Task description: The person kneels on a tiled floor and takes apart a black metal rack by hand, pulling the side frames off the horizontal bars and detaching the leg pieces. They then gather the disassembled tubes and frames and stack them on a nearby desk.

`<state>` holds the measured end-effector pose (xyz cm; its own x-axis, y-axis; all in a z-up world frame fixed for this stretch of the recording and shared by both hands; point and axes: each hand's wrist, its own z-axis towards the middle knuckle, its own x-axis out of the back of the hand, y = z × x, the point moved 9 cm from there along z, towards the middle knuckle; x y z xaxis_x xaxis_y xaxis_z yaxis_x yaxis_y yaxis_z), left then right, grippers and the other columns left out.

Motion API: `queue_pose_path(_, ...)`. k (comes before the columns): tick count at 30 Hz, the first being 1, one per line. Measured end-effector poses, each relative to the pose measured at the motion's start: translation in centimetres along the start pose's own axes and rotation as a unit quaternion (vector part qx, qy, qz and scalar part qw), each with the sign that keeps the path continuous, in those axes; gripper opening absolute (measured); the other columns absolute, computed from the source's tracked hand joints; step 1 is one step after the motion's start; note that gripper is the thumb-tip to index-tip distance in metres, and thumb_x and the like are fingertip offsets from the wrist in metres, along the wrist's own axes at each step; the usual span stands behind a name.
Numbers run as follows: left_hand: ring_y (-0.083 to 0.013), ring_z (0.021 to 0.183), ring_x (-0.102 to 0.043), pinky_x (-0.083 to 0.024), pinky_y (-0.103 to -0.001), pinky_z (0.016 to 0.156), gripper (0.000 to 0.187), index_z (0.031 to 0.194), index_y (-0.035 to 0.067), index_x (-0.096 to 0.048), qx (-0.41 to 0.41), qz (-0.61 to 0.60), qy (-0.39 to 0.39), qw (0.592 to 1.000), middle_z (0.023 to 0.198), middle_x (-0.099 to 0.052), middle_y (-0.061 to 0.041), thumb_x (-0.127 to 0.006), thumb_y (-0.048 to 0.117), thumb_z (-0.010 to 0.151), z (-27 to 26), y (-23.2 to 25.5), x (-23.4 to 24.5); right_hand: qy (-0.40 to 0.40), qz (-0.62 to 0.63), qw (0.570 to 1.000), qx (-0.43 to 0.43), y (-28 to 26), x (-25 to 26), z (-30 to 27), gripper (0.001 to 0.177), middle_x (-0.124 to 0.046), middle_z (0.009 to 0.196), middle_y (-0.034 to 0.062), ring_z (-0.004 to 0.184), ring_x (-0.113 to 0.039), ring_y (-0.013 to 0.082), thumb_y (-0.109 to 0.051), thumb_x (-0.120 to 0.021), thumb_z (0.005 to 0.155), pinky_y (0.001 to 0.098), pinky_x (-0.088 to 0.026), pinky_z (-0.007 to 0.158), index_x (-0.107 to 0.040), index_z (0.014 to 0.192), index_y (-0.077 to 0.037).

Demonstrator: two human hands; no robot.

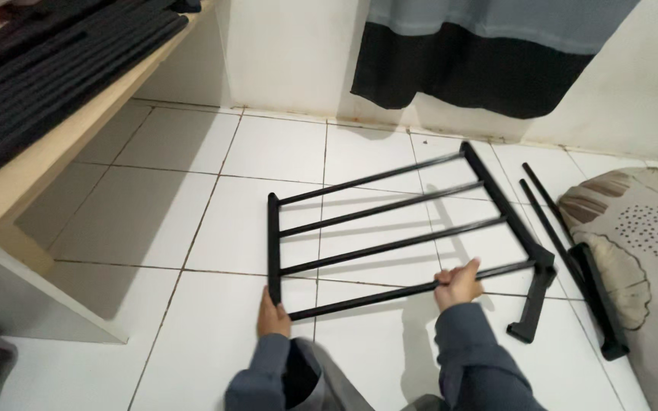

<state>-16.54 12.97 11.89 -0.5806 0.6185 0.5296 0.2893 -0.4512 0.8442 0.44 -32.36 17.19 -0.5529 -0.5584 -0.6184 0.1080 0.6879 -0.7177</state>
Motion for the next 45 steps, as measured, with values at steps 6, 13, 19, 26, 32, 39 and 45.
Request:
queue_pose_path(6, -0.0366, 0.133, -0.053, -0.044, -0.041, 0.111, 0.066, 0.16, 0.011, -0.029, -0.027, 0.062, -0.022, 0.997, 0.151, -0.05, -0.019, -0.055, 0.011, 0.099, 3.8, -3.3, 1.4, -0.031, -0.033, 0.968, -0.245, 8.2, 4.9, -4.0, 0.045, -0.057, 0.072, 0.0085, 0.078, -0.056, 0.0238, -0.046, -0.046, 0.109, 0.0409, -0.057, 0.083, -0.048, 0.087, -0.007)
queue_pose_path(13, -0.04, 0.134, -0.051, -0.041, -0.044, 0.113, 0.065, 0.16, 0.012, -0.029, -0.06, 0.093, -0.002, 0.994, 0.151, -0.048, -0.022, -0.055, 0.01, 0.1, 8.6, -5.4, -0.6, -0.253, -0.554, 0.747, -0.267, 4.4, 4.7, -1.4, 0.067, -0.076, 0.09, 0.0161, 0.086, -0.072, 0.0272, -0.055, -0.036, 0.102, 0.0408, -0.061, 0.081, -0.068, 0.111, 0.003)
queue_pose_path(19, -0.0389, 0.134, -0.052, -0.041, -0.045, 0.113, 0.065, 0.162, 0.015, -0.031, -0.025, 0.151, -0.017, 0.988, 0.152, -0.05, -0.018, -0.051, 0.013, 0.1, 12.3, -5.6, -0.4, -0.28, -0.305, 0.91, 0.019, -12.0, 3.1, 8.1, 0.076, -0.061, 0.099, 0.0139, 0.097, -0.06, 0.0276, -0.066, -0.022, 0.108, 0.048, -0.049, 0.102, -0.051, 0.132, 0.0)
queue_pose_path(26, -0.036, 0.142, -0.045, -0.033, -0.042, 0.119, 0.063, 0.161, 0.015, -0.032, -0.025, 0.115, -0.053, 0.992, 0.157, -0.045, -0.019, -0.051, 0.021, 0.101, 13.3, -3.7, 1.5, -0.209, -0.216, 0.947, 0.11, -15.8, 5.9, 16.3, 0.095, -0.028, 0.161, 0.0206, 0.155, -0.024, 0.0352, -0.079, -0.024, 0.094, 0.051, -0.02, 0.127, -0.005, 0.165, -0.019)
queue_pose_path(32, -0.0346, 0.143, -0.043, -0.031, -0.041, 0.12, 0.061, 0.163, 0.019, -0.029, 0.084, 0.179, -0.076, 0.977, 0.156, -0.045, -0.018, -0.046, 0.027, 0.104, 13.9, -3.5, 0.8, -0.261, -0.219, 0.935, 0.101, -8.8, 2.3, 16.3, 0.098, -0.005, 0.177, 0.0154, 0.163, -0.007, 0.0306, -0.081, -0.022, 0.098, 0.0515, -0.013, 0.128, 0.005, 0.165, -0.015)
queue_pose_path(39, -0.0339, 0.143, -0.046, -0.035, -0.042, 0.118, 0.061, 0.163, 0.017, -0.028, 0.061, 0.207, -0.078, 0.973, 0.158, -0.046, -0.017, -0.043, 0.031, 0.105, 15.8, -2.7, 1.1, -0.324, -0.322, 0.889, 0.034, -0.7, 1.8, 13.3, 0.088, -0.008, 0.173, 0.0135, 0.16, -0.009, 0.0301, -0.075, -0.015, 0.095, 0.0476, -0.004, 0.126, 0.012, 0.162, -0.025)
queue_pose_path(45, -0.0373, 0.138, -0.044, -0.032, -0.044, 0.114, 0.066, 0.163, 0.018, -0.025, 0.005, 0.199, -0.086, 0.976, 0.156, -0.042, -0.019, -0.043, 0.032, 0.102, 15.6, -1.6, 0.7, -0.213, -0.333, 0.902, 0.172, -8.0, 2.9, 15.5, 0.089, -0.006, 0.173, 0.0158, 0.158, -0.008, 0.0317, -0.076, -0.012, 0.096, 0.05, -0.004, 0.126, 0.006, 0.166, -0.023)
